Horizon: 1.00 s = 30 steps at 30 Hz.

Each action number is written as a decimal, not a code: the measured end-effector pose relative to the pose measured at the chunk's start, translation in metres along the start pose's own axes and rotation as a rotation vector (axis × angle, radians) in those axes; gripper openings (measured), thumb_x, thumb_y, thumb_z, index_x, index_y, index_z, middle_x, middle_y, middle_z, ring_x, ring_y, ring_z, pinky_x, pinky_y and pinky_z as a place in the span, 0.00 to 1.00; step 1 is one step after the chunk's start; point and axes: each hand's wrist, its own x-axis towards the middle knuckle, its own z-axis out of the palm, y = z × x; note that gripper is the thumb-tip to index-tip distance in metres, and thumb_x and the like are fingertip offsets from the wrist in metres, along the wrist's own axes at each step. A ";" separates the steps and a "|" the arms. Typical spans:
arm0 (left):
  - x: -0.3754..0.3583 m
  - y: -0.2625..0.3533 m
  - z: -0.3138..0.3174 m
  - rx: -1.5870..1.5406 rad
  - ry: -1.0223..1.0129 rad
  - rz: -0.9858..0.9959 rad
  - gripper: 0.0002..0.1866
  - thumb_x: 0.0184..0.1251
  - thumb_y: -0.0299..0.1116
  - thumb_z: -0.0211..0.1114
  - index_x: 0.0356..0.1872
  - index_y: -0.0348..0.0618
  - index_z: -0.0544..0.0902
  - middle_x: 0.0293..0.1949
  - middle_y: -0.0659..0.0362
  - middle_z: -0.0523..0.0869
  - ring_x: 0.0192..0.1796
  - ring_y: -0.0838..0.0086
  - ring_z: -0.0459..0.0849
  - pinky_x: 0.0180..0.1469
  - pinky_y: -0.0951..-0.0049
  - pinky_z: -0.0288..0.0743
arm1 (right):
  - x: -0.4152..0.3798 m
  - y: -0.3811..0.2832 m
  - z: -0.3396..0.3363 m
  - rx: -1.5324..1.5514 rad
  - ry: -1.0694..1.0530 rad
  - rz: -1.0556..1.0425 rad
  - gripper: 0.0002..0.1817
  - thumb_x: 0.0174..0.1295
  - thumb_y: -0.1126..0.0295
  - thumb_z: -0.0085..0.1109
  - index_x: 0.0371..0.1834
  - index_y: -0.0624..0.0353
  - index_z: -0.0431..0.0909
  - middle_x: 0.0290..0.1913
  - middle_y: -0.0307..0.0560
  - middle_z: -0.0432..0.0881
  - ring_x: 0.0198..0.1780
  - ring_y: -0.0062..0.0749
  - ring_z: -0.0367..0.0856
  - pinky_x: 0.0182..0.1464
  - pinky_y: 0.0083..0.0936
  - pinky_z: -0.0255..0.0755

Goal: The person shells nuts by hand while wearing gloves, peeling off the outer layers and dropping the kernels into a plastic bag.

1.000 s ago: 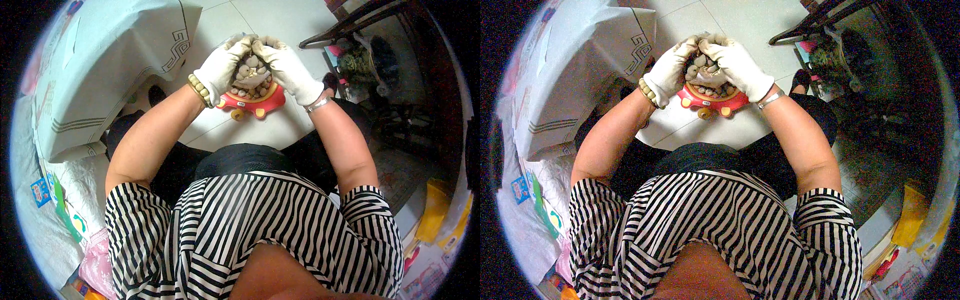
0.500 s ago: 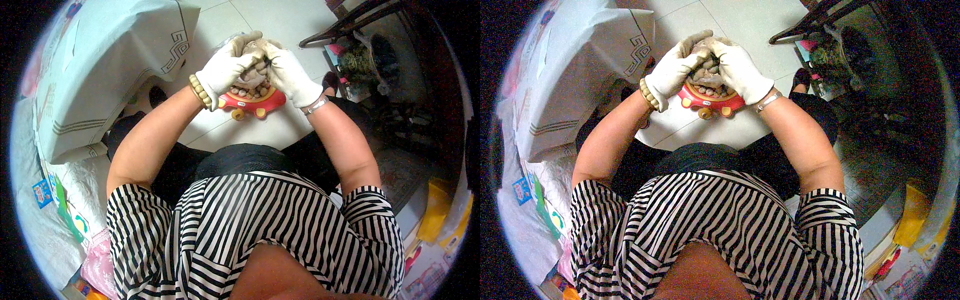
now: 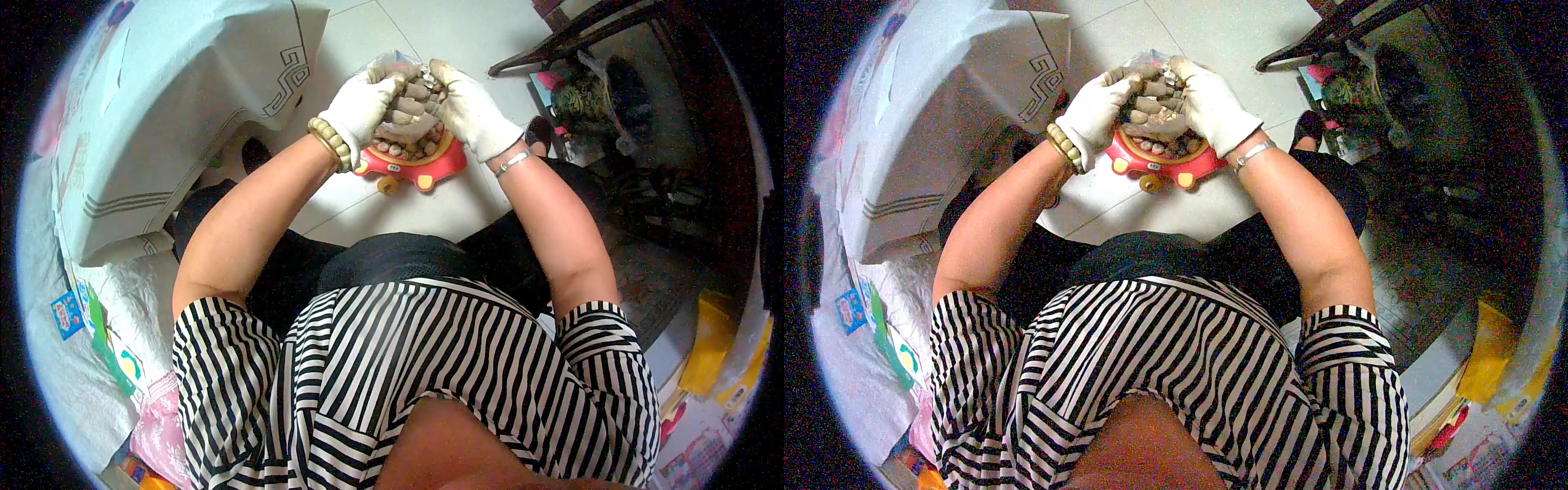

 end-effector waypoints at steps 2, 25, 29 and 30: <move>0.000 0.000 0.001 0.083 0.046 -0.031 0.18 0.72 0.34 0.51 0.58 0.34 0.68 0.45 0.50 0.82 0.42 0.64 0.85 0.48 0.66 0.81 | 0.000 -0.001 0.002 0.016 0.029 0.017 0.14 0.72 0.63 0.42 0.48 0.63 0.69 0.46 0.50 0.76 0.48 0.36 0.79 0.52 0.32 0.78; 0.051 -0.037 -0.060 0.688 0.248 0.048 0.20 0.72 0.39 0.49 0.55 0.35 0.75 0.51 0.53 0.81 0.51 0.70 0.79 0.55 0.70 0.73 | 0.049 0.028 -0.040 -0.913 0.107 -0.349 0.22 0.68 0.58 0.48 0.52 0.66 0.75 0.48 0.46 0.80 0.49 0.27 0.77 0.53 0.24 0.70; 0.045 -0.034 -0.050 0.757 0.240 0.025 0.23 0.69 0.44 0.51 0.55 0.36 0.76 0.53 0.47 0.81 0.55 0.61 0.79 0.57 0.69 0.70 | 0.042 0.024 -0.036 -1.147 0.129 -0.281 0.19 0.65 0.62 0.51 0.53 0.62 0.76 0.49 0.48 0.81 0.50 0.34 0.78 0.53 0.26 0.70; 0.048 -0.038 -0.053 0.756 0.241 0.025 0.23 0.69 0.44 0.51 0.55 0.36 0.76 0.53 0.47 0.81 0.55 0.61 0.79 0.57 0.69 0.70 | 0.042 0.023 -0.036 -1.249 0.116 -0.227 0.20 0.64 0.60 0.52 0.54 0.61 0.75 0.50 0.52 0.81 0.51 0.41 0.78 0.54 0.29 0.69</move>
